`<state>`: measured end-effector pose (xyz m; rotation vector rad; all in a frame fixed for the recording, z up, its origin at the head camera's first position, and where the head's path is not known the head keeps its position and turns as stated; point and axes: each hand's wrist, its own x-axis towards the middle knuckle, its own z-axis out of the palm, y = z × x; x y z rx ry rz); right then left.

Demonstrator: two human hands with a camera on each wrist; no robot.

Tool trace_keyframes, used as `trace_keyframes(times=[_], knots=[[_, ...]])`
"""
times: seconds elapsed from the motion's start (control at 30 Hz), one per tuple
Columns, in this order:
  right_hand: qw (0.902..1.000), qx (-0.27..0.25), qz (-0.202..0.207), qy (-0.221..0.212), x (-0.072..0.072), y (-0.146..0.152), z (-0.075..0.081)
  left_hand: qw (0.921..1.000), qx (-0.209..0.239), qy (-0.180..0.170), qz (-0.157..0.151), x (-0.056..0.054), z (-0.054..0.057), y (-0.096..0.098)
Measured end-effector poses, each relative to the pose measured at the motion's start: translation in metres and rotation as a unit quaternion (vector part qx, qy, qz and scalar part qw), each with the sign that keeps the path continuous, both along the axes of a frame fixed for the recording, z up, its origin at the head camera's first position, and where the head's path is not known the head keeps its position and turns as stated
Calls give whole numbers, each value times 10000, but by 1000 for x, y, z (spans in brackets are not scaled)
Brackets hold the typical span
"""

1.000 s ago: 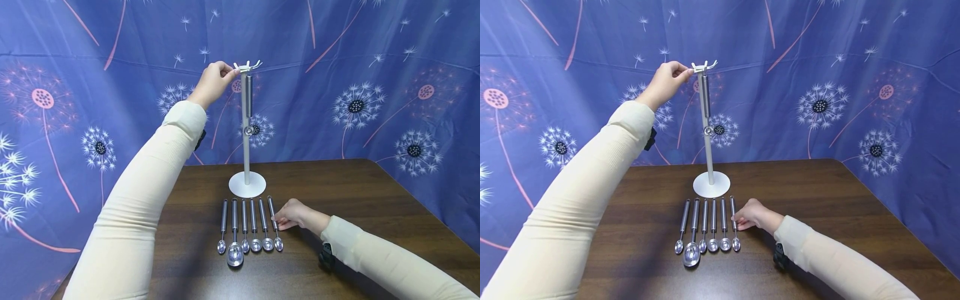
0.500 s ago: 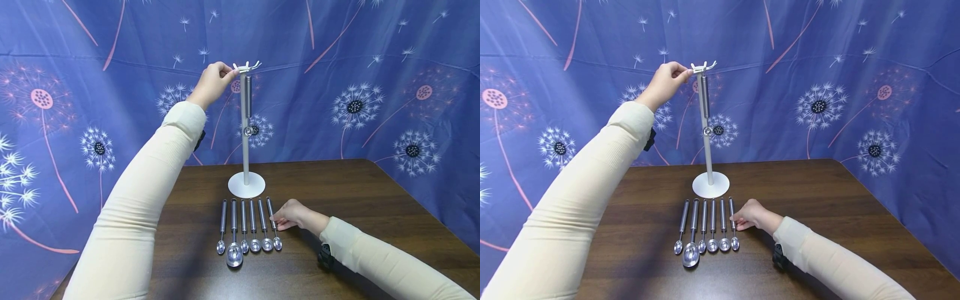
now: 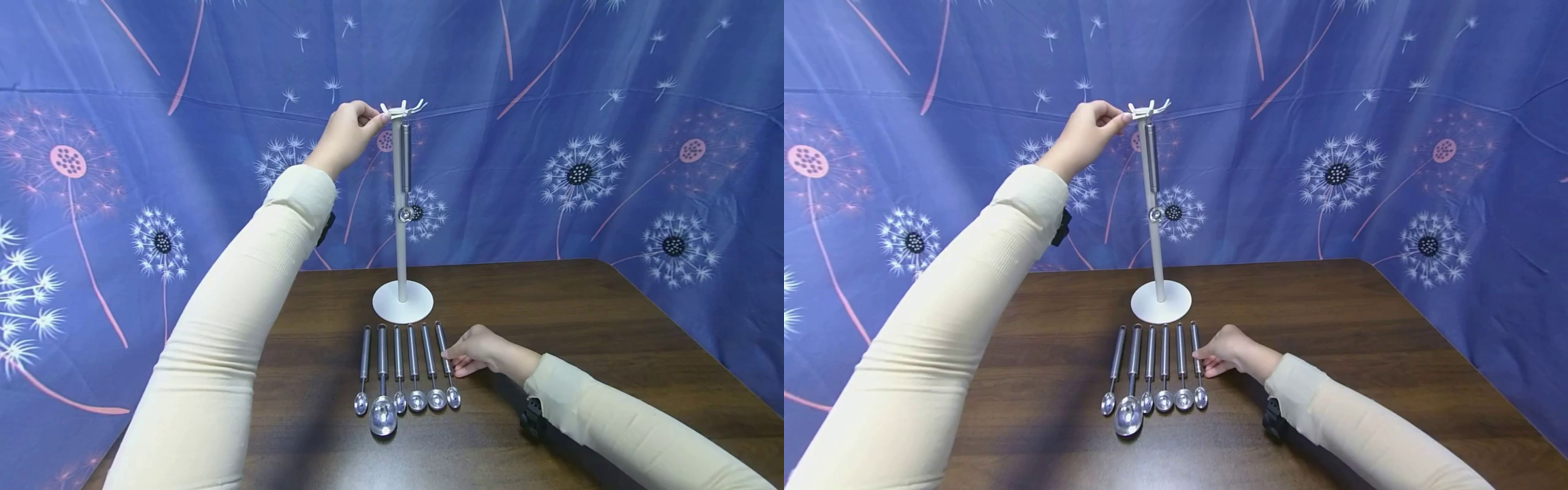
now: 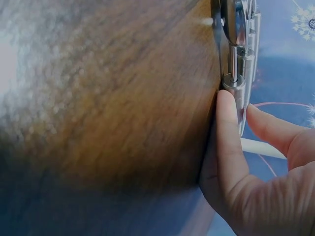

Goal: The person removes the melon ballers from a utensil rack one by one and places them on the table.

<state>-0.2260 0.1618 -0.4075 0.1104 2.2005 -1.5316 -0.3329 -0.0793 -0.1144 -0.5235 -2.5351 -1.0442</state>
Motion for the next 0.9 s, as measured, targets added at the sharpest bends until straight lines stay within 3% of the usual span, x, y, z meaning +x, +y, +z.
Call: trace_keyframes(times=[0.33,0.57,0.9], knots=[[9999,-31,-112,-12,0,1,0,10000,2,31,-53,0,1,0],[9990,-178,-404,43,-1,3,4,9999,-83,-99,-26,2,3,-2],[9987,-283,-298,314,-17,3,38,9997,-147,-209,-33,2,5,-2]])
